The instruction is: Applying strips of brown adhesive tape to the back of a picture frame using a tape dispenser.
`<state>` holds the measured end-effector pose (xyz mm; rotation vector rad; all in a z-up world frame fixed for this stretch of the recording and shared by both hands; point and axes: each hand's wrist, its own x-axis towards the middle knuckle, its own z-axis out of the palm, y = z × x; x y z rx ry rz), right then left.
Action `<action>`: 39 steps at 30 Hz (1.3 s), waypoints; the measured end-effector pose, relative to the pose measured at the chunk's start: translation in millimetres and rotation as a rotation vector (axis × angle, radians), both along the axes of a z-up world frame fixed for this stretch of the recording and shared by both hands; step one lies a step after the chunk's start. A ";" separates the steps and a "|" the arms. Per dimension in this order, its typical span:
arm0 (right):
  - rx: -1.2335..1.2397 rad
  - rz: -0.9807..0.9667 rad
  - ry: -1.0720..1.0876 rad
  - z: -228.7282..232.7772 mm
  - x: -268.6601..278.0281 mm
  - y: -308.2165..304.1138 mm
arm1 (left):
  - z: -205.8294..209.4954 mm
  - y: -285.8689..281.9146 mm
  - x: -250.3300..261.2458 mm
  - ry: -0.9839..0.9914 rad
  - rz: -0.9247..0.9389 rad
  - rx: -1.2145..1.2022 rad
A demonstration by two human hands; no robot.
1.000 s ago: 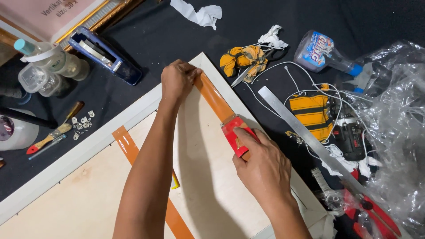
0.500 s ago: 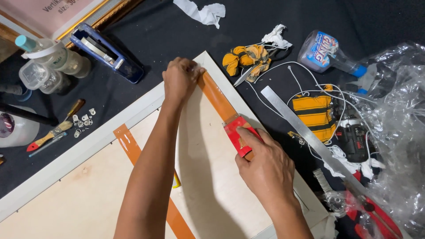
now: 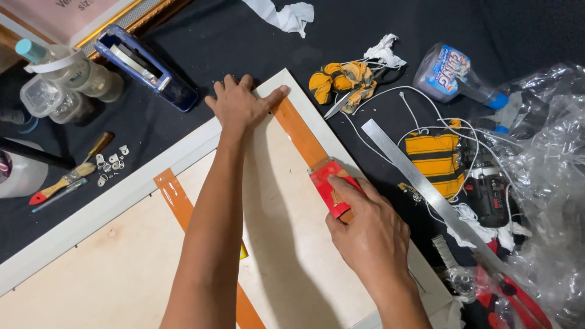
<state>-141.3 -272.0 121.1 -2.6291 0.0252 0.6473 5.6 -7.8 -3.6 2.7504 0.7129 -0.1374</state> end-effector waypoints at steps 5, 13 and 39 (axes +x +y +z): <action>0.001 0.008 -0.026 -2.0 -1.1 0.8 | -32.7 12.5 6.1 -0.120 -0.034 -0.038; 0.013 0.008 -0.023 0.0 -0.3 1.6 | -11.7 5.4 -33.2 -0.201 -1.033 0.048; -0.180 0.419 0.165 34.8 39.5 22.6 | 3.7 -11.1 -35.6 0.181 -0.966 0.303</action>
